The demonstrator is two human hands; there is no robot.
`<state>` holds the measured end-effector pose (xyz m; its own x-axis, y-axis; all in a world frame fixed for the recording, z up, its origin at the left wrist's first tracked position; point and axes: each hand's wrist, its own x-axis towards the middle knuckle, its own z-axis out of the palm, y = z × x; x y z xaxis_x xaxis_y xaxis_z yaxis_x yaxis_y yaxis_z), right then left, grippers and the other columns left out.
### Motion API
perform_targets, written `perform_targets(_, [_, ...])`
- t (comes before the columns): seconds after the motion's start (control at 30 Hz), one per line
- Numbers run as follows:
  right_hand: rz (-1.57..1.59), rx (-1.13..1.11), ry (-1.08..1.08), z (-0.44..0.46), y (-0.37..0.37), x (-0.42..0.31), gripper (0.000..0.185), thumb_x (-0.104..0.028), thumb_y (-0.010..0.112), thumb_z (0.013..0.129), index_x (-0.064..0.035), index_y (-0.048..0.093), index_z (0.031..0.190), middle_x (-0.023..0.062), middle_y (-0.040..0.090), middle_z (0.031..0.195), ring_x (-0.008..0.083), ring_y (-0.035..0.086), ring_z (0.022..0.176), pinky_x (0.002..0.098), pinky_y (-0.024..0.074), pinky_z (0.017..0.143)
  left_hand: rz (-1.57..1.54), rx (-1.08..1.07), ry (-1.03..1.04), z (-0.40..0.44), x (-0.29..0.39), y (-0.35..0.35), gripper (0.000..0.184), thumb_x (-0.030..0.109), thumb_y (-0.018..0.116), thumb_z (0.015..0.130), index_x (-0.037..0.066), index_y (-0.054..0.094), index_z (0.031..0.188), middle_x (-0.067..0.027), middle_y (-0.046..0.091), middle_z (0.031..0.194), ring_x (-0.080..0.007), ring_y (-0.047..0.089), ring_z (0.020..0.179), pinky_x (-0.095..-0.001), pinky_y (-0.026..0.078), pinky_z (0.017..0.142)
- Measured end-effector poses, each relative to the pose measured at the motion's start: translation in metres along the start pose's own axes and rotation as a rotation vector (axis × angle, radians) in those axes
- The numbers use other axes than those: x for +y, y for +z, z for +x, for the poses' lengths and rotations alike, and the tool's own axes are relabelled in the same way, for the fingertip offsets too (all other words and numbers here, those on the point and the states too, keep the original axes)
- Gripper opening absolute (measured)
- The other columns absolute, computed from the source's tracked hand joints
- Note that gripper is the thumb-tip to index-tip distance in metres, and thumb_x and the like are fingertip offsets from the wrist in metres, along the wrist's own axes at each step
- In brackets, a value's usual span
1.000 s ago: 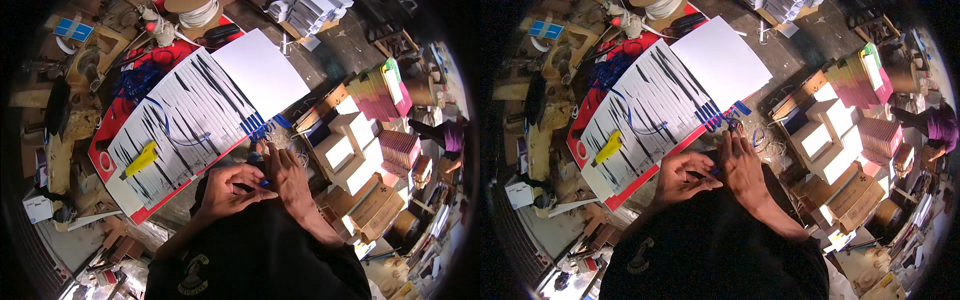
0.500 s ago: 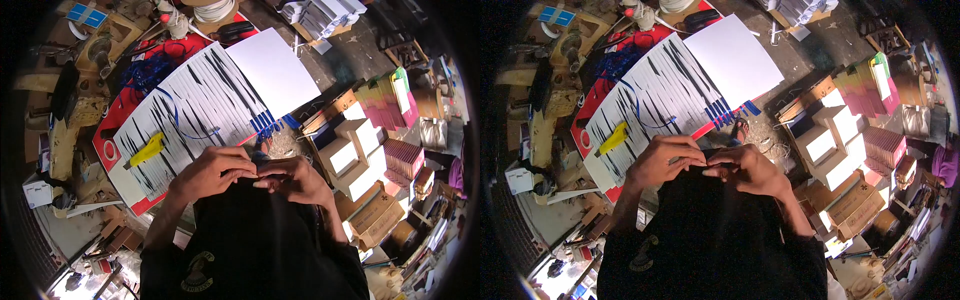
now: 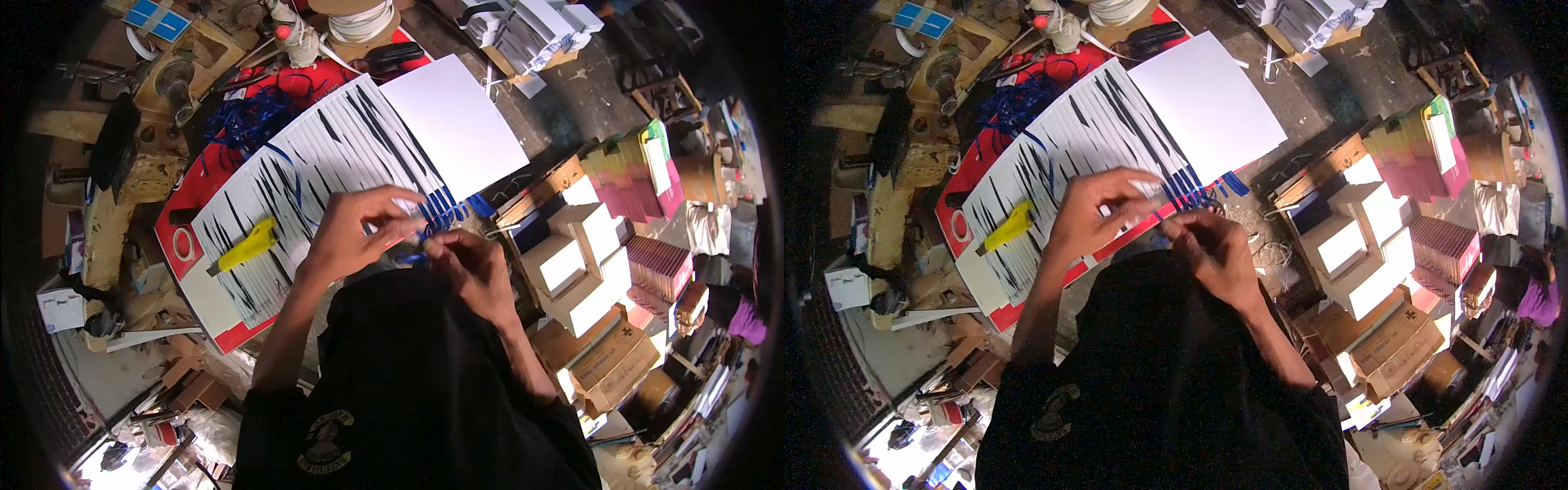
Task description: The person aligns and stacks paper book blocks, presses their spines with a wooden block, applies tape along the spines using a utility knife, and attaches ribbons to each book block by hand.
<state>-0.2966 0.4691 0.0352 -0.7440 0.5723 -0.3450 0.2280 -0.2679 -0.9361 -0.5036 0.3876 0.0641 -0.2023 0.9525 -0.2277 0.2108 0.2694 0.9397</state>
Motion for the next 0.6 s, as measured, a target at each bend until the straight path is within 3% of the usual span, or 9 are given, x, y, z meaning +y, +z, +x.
perform_targets(0.03, [0.004,0.002,0.000,0.002,0.001,0.003,0.016,0.003,0.060,0.096,0.0051,0.068,0.110,0.0087,0.071,0.097,0.0116,0.065,0.086,0.0271,0.0540,0.076,0.003,-0.003,-0.001,0.003,-0.004,0.001,0.022,0.001,0.070,0.089,-0.001,0.070,0.111,-0.0119,0.074,0.102,-0.0090,0.068,0.089,-0.0255,0.054,0.070])
perform_targets(0.1, [0.117,0.081,-0.046,0.010,0.002,0.015,0.014,0.001,0.058,0.097,0.0051,0.066,0.108,0.0067,0.069,0.097,0.0108,0.064,0.089,0.0268,0.0514,0.081,0.230,0.385,0.201,0.012,-0.019,0.003,0.021,0.008,0.070,0.092,0.001,0.071,0.112,-0.0108,0.074,0.104,-0.0123,0.069,0.090,-0.0275,0.053,0.075])
perform_targets(0.13, [0.112,0.049,-0.035,0.013,0.000,0.022,0.014,-0.001,0.059,0.098,0.0052,0.066,0.107,0.0059,0.069,0.098,0.0101,0.063,0.092,0.0256,0.0505,0.083,0.271,0.423,0.214,0.015,-0.025,0.002,0.021,0.011,0.070,0.092,0.004,0.071,0.111,-0.0105,0.072,0.105,-0.0190,0.069,0.093,-0.0317,0.052,0.083])
perform_targets(0.23, [0.187,0.041,-0.060,0.018,0.005,0.030,0.015,-0.006,0.062,0.098,0.0043,0.067,0.108,0.0050,0.069,0.095,0.0099,0.063,0.089,0.0252,0.0511,0.079,0.484,0.444,0.345,0.021,-0.035,0.001,0.017,0.009,0.070,0.089,0.006,0.072,0.106,-0.0094,0.069,0.105,-0.0266,0.062,0.100,-0.0377,0.049,0.090])
perform_targets(0.27, [0.187,0.038,-0.059,0.020,0.005,0.029,0.015,-0.006,0.062,0.098,0.0043,0.067,0.108,0.0050,0.069,0.095,0.0099,0.063,0.089,0.0252,0.0511,0.079,0.428,0.429,0.277,0.021,-0.035,0.004,0.017,0.008,0.071,0.087,0.006,0.072,0.104,-0.0082,0.065,0.108,-0.0283,0.056,0.107,-0.0400,0.044,0.096])
perform_targets(0.33, [0.137,0.031,0.090,0.026,0.003,0.027,0.016,-0.010,0.066,0.097,0.0038,0.069,0.106,0.0047,0.071,0.092,0.0104,0.065,0.087,0.0255,0.0527,0.078,0.450,0.435,0.281,0.022,-0.040,0.004,0.017,0.010,0.071,0.087,0.007,0.072,0.104,-0.0080,0.065,0.108,-0.0279,0.056,0.107,-0.0402,0.044,0.096])
perform_targets(0.53, [0.227,0.001,0.056,0.036,-0.003,0.037,0.017,-0.015,0.071,0.095,0.0014,0.073,0.102,0.0075,0.074,0.097,0.0111,0.067,0.090,0.0257,0.0544,0.078,0.504,0.412,0.251,0.020,-0.034,0.003,0.019,0.014,0.070,0.090,0.008,0.073,0.108,-0.0104,0.065,0.113,-0.0274,0.059,0.109,-0.0381,0.048,0.094])
perform_targets(0.6, [0.138,-0.047,0.051,0.036,-0.006,0.035,0.022,-0.015,0.070,0.096,0.0006,0.070,0.111,0.0076,0.074,0.097,0.0139,0.068,0.094,0.0301,0.0565,0.085,0.505,0.384,0.223,0.018,-0.036,0.003,0.020,0.016,0.070,0.091,0.008,0.073,0.110,-0.0107,0.064,0.117,-0.0285,0.059,0.110,-0.0395,0.048,0.096])
